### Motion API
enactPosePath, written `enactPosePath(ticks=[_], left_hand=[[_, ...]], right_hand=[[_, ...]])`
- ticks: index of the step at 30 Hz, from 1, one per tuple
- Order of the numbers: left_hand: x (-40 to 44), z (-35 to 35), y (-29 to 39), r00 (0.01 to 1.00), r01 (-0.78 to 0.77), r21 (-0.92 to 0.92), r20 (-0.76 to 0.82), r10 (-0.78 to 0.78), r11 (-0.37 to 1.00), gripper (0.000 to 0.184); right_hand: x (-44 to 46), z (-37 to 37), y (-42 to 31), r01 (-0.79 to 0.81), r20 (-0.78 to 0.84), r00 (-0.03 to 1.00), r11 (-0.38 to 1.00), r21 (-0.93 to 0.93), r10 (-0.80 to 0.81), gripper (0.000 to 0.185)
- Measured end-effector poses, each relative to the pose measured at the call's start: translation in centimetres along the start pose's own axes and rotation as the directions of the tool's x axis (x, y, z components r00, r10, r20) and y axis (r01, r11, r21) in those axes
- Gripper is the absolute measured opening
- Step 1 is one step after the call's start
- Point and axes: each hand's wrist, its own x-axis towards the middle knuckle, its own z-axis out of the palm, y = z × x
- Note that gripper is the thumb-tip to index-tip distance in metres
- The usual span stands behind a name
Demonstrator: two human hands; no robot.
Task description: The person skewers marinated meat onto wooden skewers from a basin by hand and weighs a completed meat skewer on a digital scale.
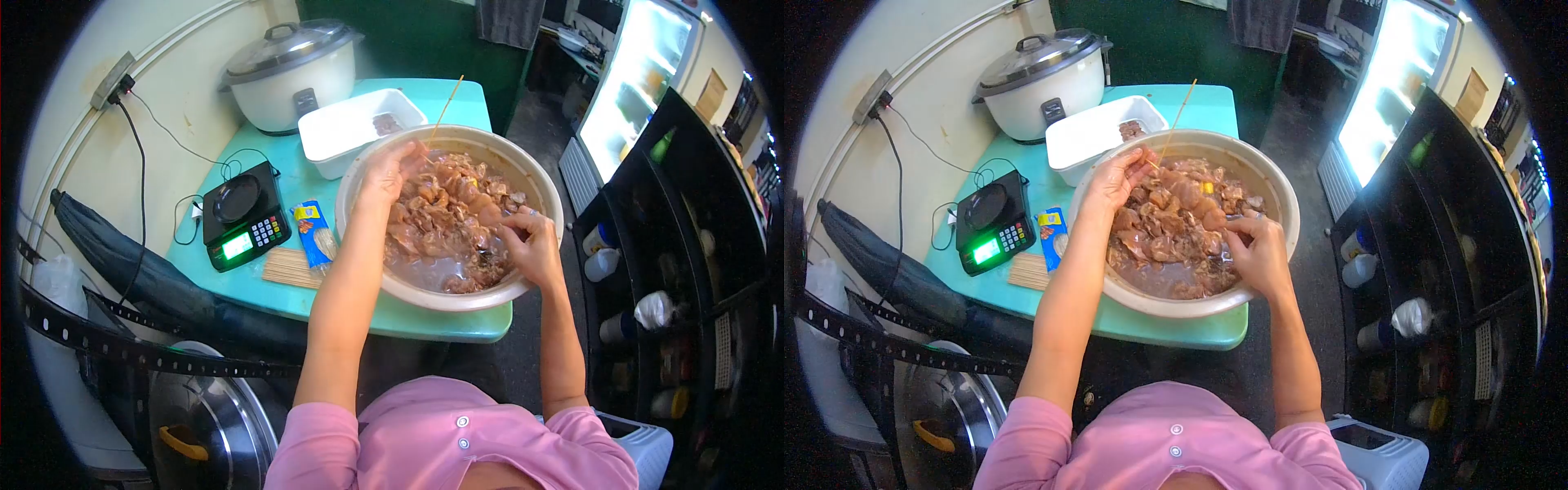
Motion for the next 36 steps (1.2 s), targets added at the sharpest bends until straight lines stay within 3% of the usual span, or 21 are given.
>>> enactPosePath(ticks=[18, 36], left_hand=[[-0.4, 0.5, 0.2, 0.997, -0.008, 0.047, -0.075, 0.011, 0.999, 0.021], [-0.6, 0.7, 0.3, 0.997, -0.018, 0.027, -0.072, 0.02, 0.999, 0.023]], right_hand=[[0.1, -0.3, -0.9, -0.084, 0.042, 0.996, 0.996, 0.027, 0.083, 0.014], [0.1, 0.0, 0.0, 0.003, 0.012, 1.0, 1.0, 0.01, -0.003, 0.013]])
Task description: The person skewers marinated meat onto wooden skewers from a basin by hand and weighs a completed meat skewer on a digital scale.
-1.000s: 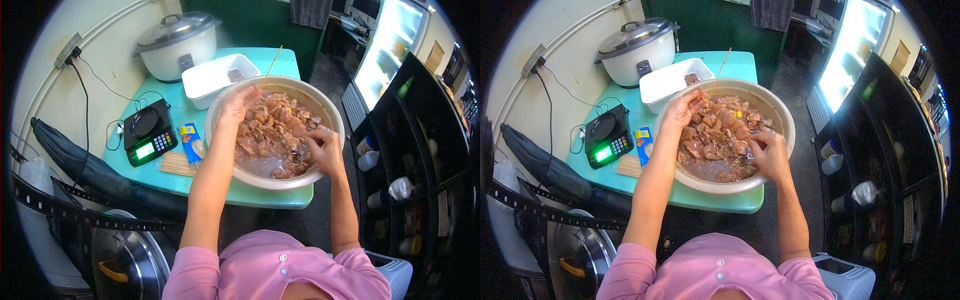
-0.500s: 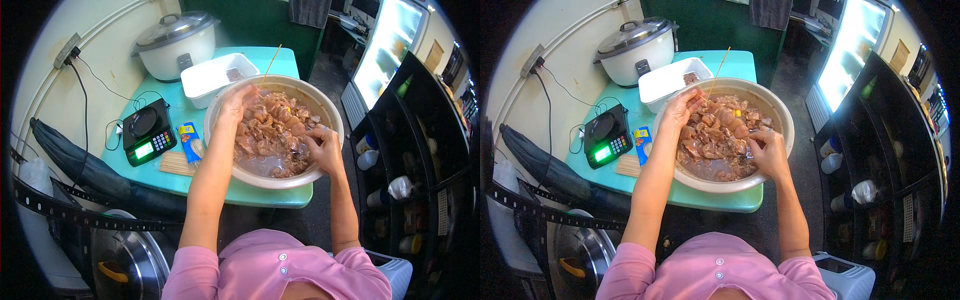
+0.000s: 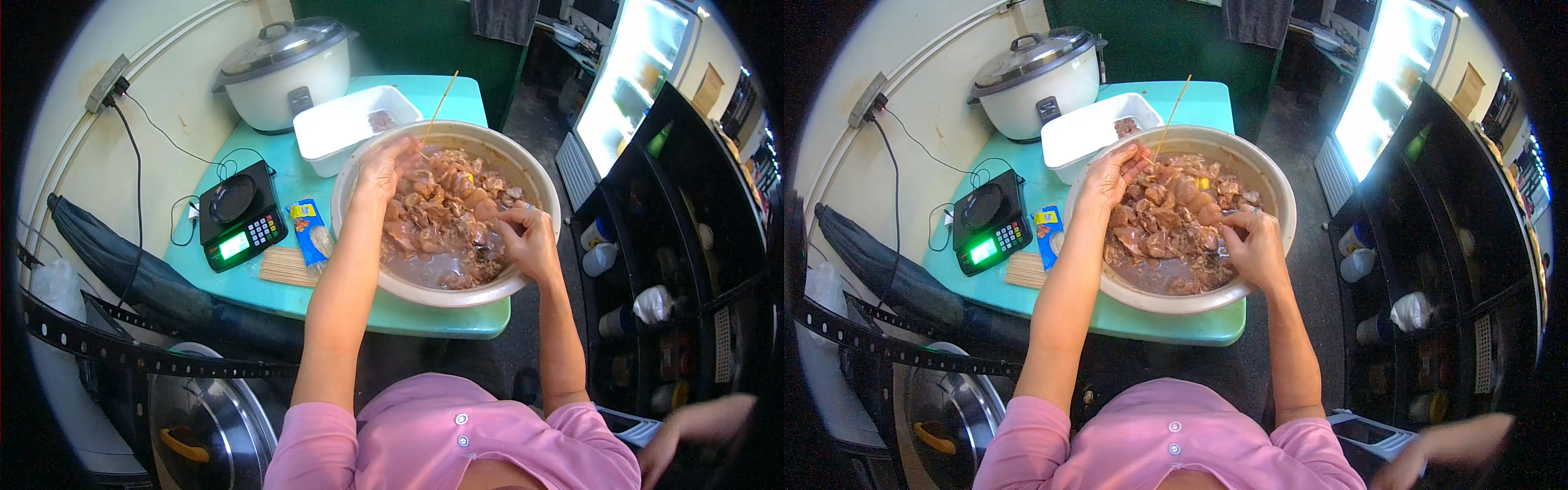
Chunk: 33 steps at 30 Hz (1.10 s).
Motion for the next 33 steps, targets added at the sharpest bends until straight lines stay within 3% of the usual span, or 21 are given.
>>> enactPosePath(ticks=[12, 18, 20, 33], left_hand=[[-0.1, 0.1, -0.4, 1.0, 0.003, 0.002, 0.008, -0.003, 1.0, 0.021], [0.3, -0.3, -0.6, 0.998, 0.011, -0.015, 0.061, -0.01, 1.0, 0.017], [0.2, -0.3, -0.4, 0.988, 0.054, -0.02, 0.143, -0.05, 0.998, 0.015], [-0.5, 0.5, -0.4, 0.989, 0.072, -0.024, 0.131, -0.068, 0.997, 0.017]], right_hand=[[0.1, -0.1, -0.3, -0.044, 0.009, 0.999, 0.999, 0.003, 0.044, 0.014], [0.2, -0.1, -0.1, -0.023, 0.0, 1.0, 1.0, -0.019, 0.023, 0.013], [0.2, 0.1, 0.4, 0.017, -0.003, 1.0, 1.0, 0.002, -0.017, 0.013], [0.2, -0.1, -0.5, -0.036, 0.006, 0.999, 0.999, -0.017, 0.036, 0.013]])
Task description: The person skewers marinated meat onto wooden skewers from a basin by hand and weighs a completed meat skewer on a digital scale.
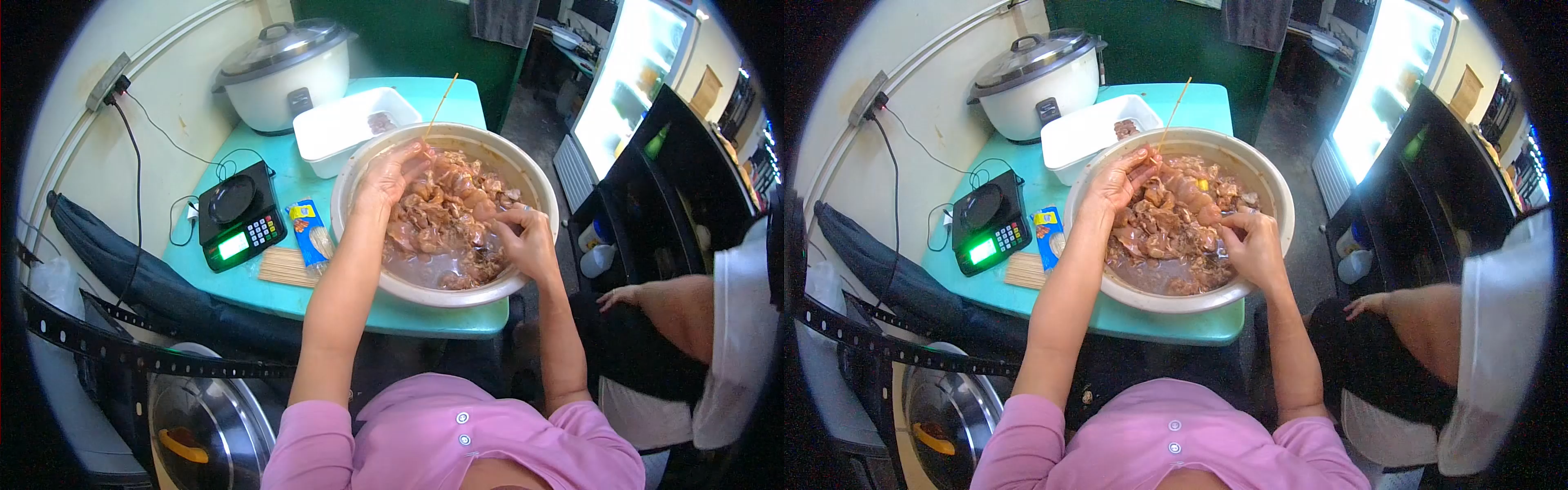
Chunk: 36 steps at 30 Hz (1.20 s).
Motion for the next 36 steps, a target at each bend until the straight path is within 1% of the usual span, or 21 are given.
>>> enactPosePath(ticks=[2, 6, 8, 9, 11, 15, 17, 18, 19, 21, 22, 29, 31, 32, 34, 36], left_hand=[[0.2, -0.1, 0.1, 0.999, 0.021, -0.04, -0.024, -0.022, 0.999, 0.016], [0.1, -0.3, 0.4, 0.997, 0.004, -0.082, -0.072, -0.01, 0.997, 0.014], [0.6, -0.8, -0.1, 0.999, -0.038, -0.042, -0.031, 0.036, 0.998, 0.014], [0.5, -0.6, -0.1, 0.999, -0.038, -0.043, -0.031, 0.036, 0.998, 0.014], [0.4, -0.4, -0.1, 0.997, -0.045, -0.044, -0.062, 0.042, 0.998, 0.016], [0.1, -0.2, -0.1, 0.998, -0.065, -0.008, -0.002, 0.065, 0.998, 0.017], [0.1, 0.0, -0.3, 0.997, -0.065, 0.004, -0.053, 0.065, 0.998, 0.017], [0.1, 0.0, -0.5, 0.995, -0.073, -0.009, -0.07, 0.072, 0.997, 0.016], [0.0, 0.0, -0.7, 0.995, -0.079, -0.008, -0.065, 0.079, 0.997, 0.016], [0.1, 0.0, -0.7, 0.997, -0.073, -0.035, -0.041, 0.072, 0.997, 0.014], [0.2, 0.1, -0.8, 0.996, -0.076, -0.013, -0.042, 0.076, 0.997, 0.013], [-0.2, 0.4, -1.1, 0.998, -0.034, -0.031, -0.052, 0.033, 0.999, 0.015], [-0.3, 0.4, -1.2, 0.999, -0.041, 0.045, 0.021, 0.04, 0.998, 0.015], [-0.3, 0.5, -1.4, 0.999, -0.042, 0.044, 0.021, 0.041, 0.998, 0.015], [-0.6, 1.2, -1.4, 0.998, -0.032, 0.053, -0.052, 0.035, 0.998, 0.021], [-0.4, 1.1, -1.5, 0.998, -0.05, 0.062, -0.044, 0.052, 0.997, 0.02]], right_hand=[[0.0, 0.0, 0.2, 0.013, 0.013, 1.0, 1.0, -0.018, -0.013, 0.013], [0.0, 0.0, 0.3, 0.009, 0.023, 1.0, 0.999, -0.03, -0.009, 0.013], [0.1, 0.0, 0.3, 0.017, 0.027, 1.0, 1.0, -0.023, -0.016, 0.012], [0.0, 0.1, 0.4, 0.017, 0.027, 0.999, 1.0, -0.024, -0.017, 0.012], [0.0, 0.2, 0.7, 0.015, 0.019, 1.0, 0.999, 0.032, -0.016, 0.013], [0.1, 0.1, 0.7, 0.025, 0.024, 0.999, 0.999, -0.033, -0.024, 0.013], [0.0, 0.2, 0.8, 0.037, 0.018, 0.999, 0.999, -0.019, -0.036, 0.013], [0.1, 0.4, 0.9, 0.069, -0.002, 0.998, 0.998, 0.007, -0.069, 0.013], [0.0, 0.2, 0.8, 0.076, -0.007, 0.997, 0.997, 0.006, -0.075, 0.013], [0.0, -0.2, -0.1, -0.011, 0.057, 0.998, 0.999, -0.047, 0.013, 0.013], [0.0, 0.2, 0.7, 0.046, 0.014, 0.999, 0.999, -0.013, -0.045, 0.013], [-0.1, 0.3, 0.8, 0.048, 0.006, 0.999, 0.998, -0.031, -0.048, 0.013], [-0.1, 0.3, 0.8, 0.037, 0.011, 0.999, 0.998, -0.042, -0.037, 0.013], [0.0, 0.3, 0.7, 0.038, 0.011, 0.999, 0.998, -0.043, -0.038, 0.013], [0.0, 0.2, 0.6, 0.028, 0.029, 0.999, 0.998, -0.053, -0.027, 0.013], [0.0, 0.3, 0.7, 0.028, 0.016, 0.999, 0.999, -0.039, -0.027, 0.013]])
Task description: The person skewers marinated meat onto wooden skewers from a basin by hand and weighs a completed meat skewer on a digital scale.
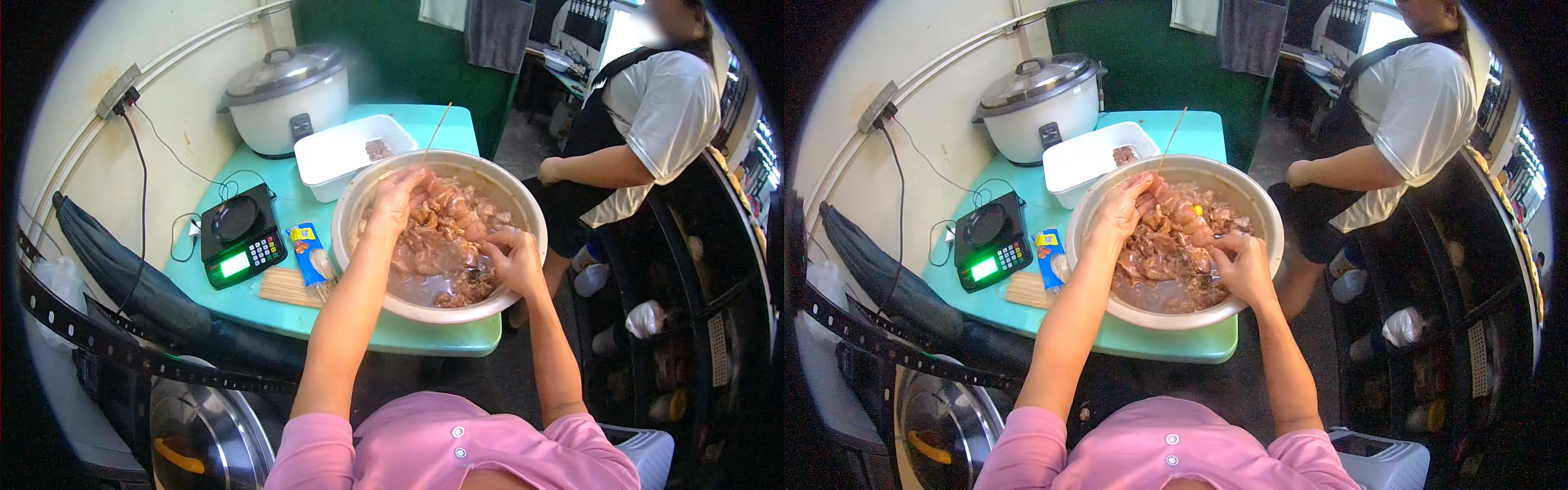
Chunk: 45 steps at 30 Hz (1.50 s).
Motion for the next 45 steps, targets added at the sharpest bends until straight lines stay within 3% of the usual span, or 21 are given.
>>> enactPosePath(ticks=[4, 10, 26, 32, 45], left_hand=[[0.1, -0.3, 0.0, 0.999, -0.042, -0.004, 0.004, 0.042, 0.999, 0.024], [-0.1, -0.3, 0.7, 1.0, 0.013, -0.017, -0.027, -0.013, 1.0, 0.028], [0.2, -1.0, 0.3, 0.999, 0.046, -0.01, 0.016, -0.046, 0.999, 0.026], [0.2, -0.8, 0.5, 0.997, 0.061, -0.044, -0.041, -0.062, 0.997, 0.024], [-0.7, -0.1, 1.0, 1.0, -0.005, 0.146, -0.006, 0.006, 0.989, 0.019]], right_hand=[[0.0, 0.0, -0.2, 0.013, -0.026, 1.0, 1.0, 0.019, -0.012, 0.013], [0.0, 0.1, 0.1, -0.035, -0.022, 0.999, 0.999, 0.041, 0.036, 0.014], [0.1, -0.1, -0.1, 0.005, -0.031, 1.0, 1.0, 0.023, -0.004, 0.012], [0.0, 0.0, 0.0, -0.027, -0.031, 0.999, 0.999, 0.044, 0.029, 0.012], [0.0, -0.2, -0.4, -0.072, -0.012, 0.997, 0.996, 0.05, 0.072, 0.012]])
